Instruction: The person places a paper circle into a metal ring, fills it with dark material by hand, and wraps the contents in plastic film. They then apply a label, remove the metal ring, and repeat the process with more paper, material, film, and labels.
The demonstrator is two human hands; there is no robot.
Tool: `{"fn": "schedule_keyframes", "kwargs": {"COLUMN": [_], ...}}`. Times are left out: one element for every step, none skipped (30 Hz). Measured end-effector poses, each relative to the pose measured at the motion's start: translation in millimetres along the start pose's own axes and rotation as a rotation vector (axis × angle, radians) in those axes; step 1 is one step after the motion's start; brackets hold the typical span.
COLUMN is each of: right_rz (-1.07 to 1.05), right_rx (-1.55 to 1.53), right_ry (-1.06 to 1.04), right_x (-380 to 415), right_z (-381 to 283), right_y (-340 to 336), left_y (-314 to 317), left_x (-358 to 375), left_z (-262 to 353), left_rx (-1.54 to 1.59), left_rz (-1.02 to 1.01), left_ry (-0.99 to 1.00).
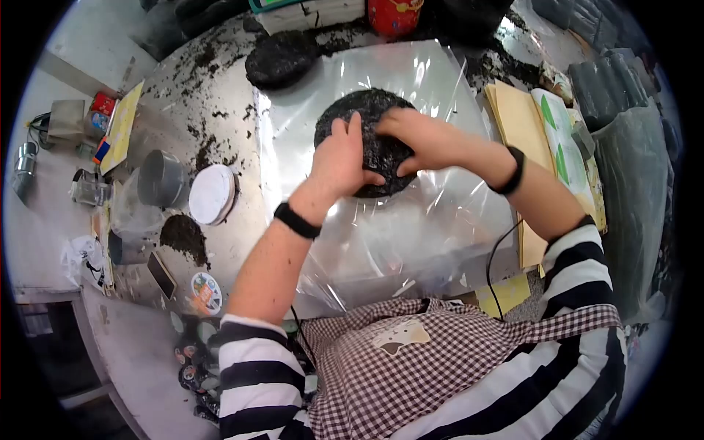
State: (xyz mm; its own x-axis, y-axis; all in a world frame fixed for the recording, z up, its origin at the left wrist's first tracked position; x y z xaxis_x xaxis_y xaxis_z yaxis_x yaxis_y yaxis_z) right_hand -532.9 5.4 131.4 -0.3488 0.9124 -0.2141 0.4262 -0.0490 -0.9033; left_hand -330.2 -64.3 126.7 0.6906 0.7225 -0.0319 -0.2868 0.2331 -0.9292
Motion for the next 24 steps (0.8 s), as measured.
{"fn": "schedule_keyframes", "kwargs": {"right_rz": [-0.024, -0.109, -0.198, -0.234, -0.268, -0.297, -0.318, -0.336, -0.352, -0.384, -0.445, -0.472, -0.501, -0.523, -0.548, -0.56, -0.566, -0.67, -0.79, -0.584, -0.378, -0.201, -0.019, 0.055], "right_rx": [-0.03, -0.002, 0.023, 0.05, 0.079, 0.074, 0.075, 0.087, 0.103, 0.018, -0.026, -0.008, 0.008, 0.024, 0.036, 0.061, 0.175, 0.156, 0.129, 0.115, 0.102, 0.029, -0.047, 0.038], "right_ry": [0.128, 0.161, 0.189, 0.19, 0.193, 0.225, 0.229, 0.229, 0.226, 0.232, 0.244, 0.244, 0.248, 0.247, 0.24, 0.222, 0.161, 0.104, 0.053, 0.051, 0.044, -0.026, -0.095, -0.088], "right_x": [-9.9, -16.6, -21.3, -21.0, -20.2, -23.3, -23.9, -24.4, -25.6, -25.5, -29.4, -30.2, -31.4, -31.5, -30.6, -36.0, -44.3, -73.4, -99.7, -122.3, -147.6, -181.6, -220.5, -255.3], "right_z": [-4.0, -17.0, -26.7, -33.4, -38.5, -39.1, -37.6, -33.6, -29.1, -19.7, -15.1, -10.8, -15.4, -16.2, -19.9, -23.4, -40.7, -48.2, -59.9, -65.4, -64.4, -53.8, -36.8, -15.0], "right_y": [1.8, 0.9, 2.4, 11.3, 19.5, 25.1, 34.7, 44.6, 53.2, 56.6, 62.5, 68.9, 69.6, 71.0, 72.8, 72.9, 51.7, 20.7, -6.4, -25.4, -37.1, -41.4, -42.9, -31.3], "left_y": [-2.6, -5.1, -4.2, -3.0, -1.3, 3.2, 10.1, 18.6, 25.8, 32.5, 38.6, 45.5, 51.0, 53.9, 53.9, 50.2, 44.9, 44.9, 48.3, 49.5, 50.4, 57.0, 61.5, 58.3], "left_x": [1.6, 3.9, 6.6, 8.8, 11.6, 14.1, 13.3, 10.3, 7.8, 5.6, 3.3, 2.2, 2.1, 2.4, 8.7, 14.0, 19.6, 21.6, 25.8, 30.5, 33.2, 35.3, 37.2, 39.3], "left_z": [4.3, 8.3, 9.6, 7.9, 6.5, 5.0, 3.4, 3.4, 0.8, -7.1, -12.2, -16.5, -19.1, -21.8, -23.8, -21.0, -15.9, -17.9, -18.6, -13.9, -9.0, -5.1, -4.6, -8.8], "left_rx": [-0.027, -0.052, -0.075, -0.065, -0.054, -0.039, -0.053, -0.065, -0.077, -0.033, -0.007, 0.012, 0.033, 0.069, 0.105, 0.114, 0.106, 0.141, 0.186, 0.135, 0.085, 0.081, 0.066, 0.08], "left_rz": [-0.057, -0.123, -0.192, -0.217, -0.242, -0.266, -0.29, -0.301, -0.306, -0.326, -0.394, -0.393, -0.396, -0.355, -0.313, -0.296, -0.279, -0.264, -0.263, -0.227, -0.186, -0.063, 0.062, 0.044], "left_ry": [-0.016, -0.034, -0.054, -0.061, -0.062, -0.062, -0.075, -0.085, -0.096, -0.093, -0.134, -0.144, -0.15, -0.145, -0.148, -0.169, -0.195, -0.196, -0.199, -0.1, -0.006, 0.208, 0.423, 0.433]}}
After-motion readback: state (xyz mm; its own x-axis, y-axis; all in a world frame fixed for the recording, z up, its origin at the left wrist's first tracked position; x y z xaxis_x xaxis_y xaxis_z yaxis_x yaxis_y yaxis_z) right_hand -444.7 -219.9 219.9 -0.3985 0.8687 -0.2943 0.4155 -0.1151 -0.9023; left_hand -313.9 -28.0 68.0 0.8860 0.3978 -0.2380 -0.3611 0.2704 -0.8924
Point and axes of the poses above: each hand's wrist, its own x-axis away from the middle knuckle, its own y-axis out of the palm, z = x × y, the point moved 1 cm from there along -x, towards the middle knuckle, and after that the axes turned 11 degrees about z, right-handed, at the moved point
